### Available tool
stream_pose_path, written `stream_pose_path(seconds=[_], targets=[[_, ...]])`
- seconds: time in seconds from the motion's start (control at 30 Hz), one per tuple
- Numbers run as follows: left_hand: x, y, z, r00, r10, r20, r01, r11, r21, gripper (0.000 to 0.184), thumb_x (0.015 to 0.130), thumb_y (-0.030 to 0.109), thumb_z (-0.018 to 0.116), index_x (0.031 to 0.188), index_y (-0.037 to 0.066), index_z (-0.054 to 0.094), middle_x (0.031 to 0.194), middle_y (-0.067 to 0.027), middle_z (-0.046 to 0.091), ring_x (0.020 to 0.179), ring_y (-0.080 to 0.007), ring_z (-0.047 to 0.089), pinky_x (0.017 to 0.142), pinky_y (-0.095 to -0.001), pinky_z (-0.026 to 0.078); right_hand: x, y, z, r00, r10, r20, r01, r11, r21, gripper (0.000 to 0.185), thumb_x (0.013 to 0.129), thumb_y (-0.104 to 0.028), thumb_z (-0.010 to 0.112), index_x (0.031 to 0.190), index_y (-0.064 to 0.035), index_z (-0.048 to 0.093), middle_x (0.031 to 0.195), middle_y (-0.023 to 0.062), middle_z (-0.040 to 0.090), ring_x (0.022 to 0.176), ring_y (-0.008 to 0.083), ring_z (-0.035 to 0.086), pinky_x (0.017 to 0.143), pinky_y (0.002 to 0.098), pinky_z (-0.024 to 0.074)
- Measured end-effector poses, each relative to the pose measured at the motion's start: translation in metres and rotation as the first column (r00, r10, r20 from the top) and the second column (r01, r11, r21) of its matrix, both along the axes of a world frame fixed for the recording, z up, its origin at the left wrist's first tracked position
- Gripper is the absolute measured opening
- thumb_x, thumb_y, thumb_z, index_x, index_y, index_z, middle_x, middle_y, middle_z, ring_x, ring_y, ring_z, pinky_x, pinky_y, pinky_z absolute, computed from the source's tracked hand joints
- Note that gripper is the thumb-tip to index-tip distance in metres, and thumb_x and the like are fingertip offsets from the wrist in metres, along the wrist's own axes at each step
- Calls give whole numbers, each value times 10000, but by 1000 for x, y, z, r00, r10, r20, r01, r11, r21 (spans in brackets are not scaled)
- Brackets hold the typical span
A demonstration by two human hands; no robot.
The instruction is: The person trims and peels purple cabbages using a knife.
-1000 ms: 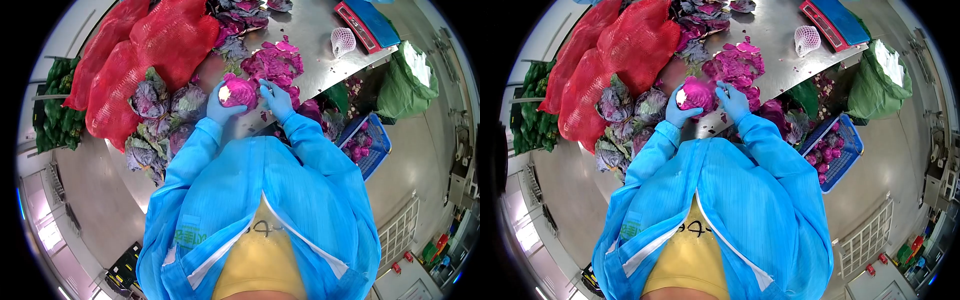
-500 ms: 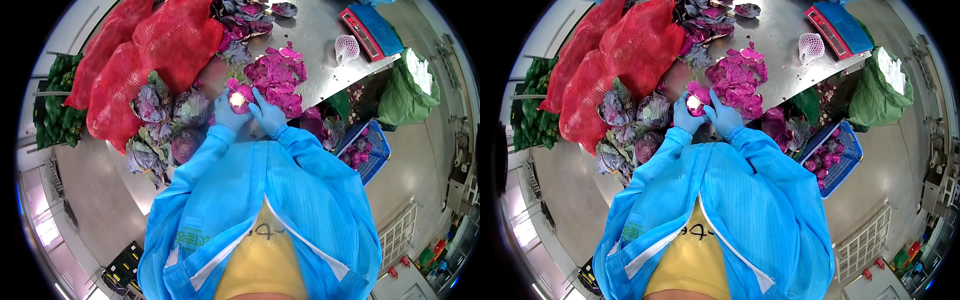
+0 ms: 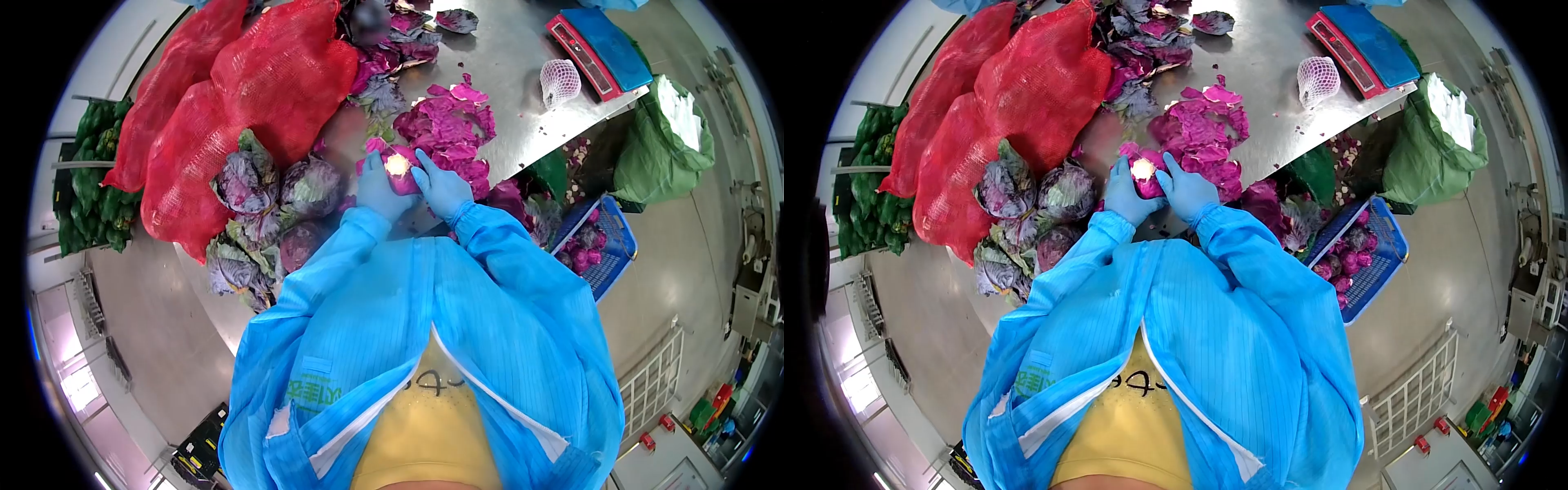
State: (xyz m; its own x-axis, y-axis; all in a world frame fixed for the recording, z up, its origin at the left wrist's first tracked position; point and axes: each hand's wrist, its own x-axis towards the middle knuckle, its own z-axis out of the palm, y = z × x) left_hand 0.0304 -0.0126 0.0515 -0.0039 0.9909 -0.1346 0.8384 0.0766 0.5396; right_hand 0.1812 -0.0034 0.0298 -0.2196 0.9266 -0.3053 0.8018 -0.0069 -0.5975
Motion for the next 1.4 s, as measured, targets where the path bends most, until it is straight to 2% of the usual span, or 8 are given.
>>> stream_pose_path(seconds=[0.53,0.6,0.63,0.73,0.8,1.03,1.33,1.4], targets=[[9,15,2,991,-29,-128,24,999,-41,966,521,393,814,1240,-47,343,1208,-238,453,1084,-367,513,893,-407,459,6,20,4,997,11,72,-3,993,-117,570,938,-524,251,1379,-180,362,1134,220,584,1015,395,567,876,478,446],[9,16,6,998,-37,-54,34,998,-51,995,517,389,823,1270,-41,336,1207,-265,477,1103,-397,499,936,-434,428,13,33,-50,966,84,-243,-26,972,232,569,940,-514,245,1373,-165,365,1149,221,574,1033,395,559,906,472,431],[12,17,15,1000,-16,-26,13,996,-92,956,516,382,818,1244,-39,363,1197,-262,486,1106,-397,497,933,-435,432,17,33,-48,980,139,-141,-101,964,245,575,936,-519,251,1360,-154,385,1164,227,563,1048,391,551,916,465,425],[14,23,19,996,-17,-91,5,990,-139,976,499,375,815,1254,-46,361,1203,-251,475,1108,-384,502,943,-420,431,15,35,-47,985,173,29,-175,975,135,592,925,-543,265,1325,-142,435,1173,233,553,1058,383,548,925,455,420],[12,23,14,994,-62,-90,49,988,-149,959,491,398,817,1218,-39,370,1172,-236,483,1066,-370,532,916,-424,443,15,37,-35,971,7,-241,-20,998,-53,459,953,-413,339,1315,-159,461,1333,165,464,1198,337,467,989,402,388],[17,26,14,968,-82,-237,43,985,-166,901,513,493,795,1158,0,406,1134,-192,504,1008,-338,574,846,-389,491,16,39,-26,998,-10,-57,9,1000,-11,535,941,-496,292,1316,-154,460,1215,189,546,1045,377,561,917,434,425],[25,23,15,980,-13,-196,-14,991,-133,914,516,444,808,1186,-4,377,1166,-208,475,1016,-365,562,826,-407,501,9,22,-21,869,-342,-357,289,937,-195,589,945,-494,274,1251,-45,500,1217,209,542,1158,358,486,978,414,363],[21,14,11,984,-24,-174,4,994,-110,917,510,429,814,1189,-3,374,1177,-207,467,1020,-375,556,827,-413,501,15,26,-44,839,-314,-445,262,949,-176,587,933,-510,338,1174,-15,543,954,199,635,777,293,638,750,376,485]])
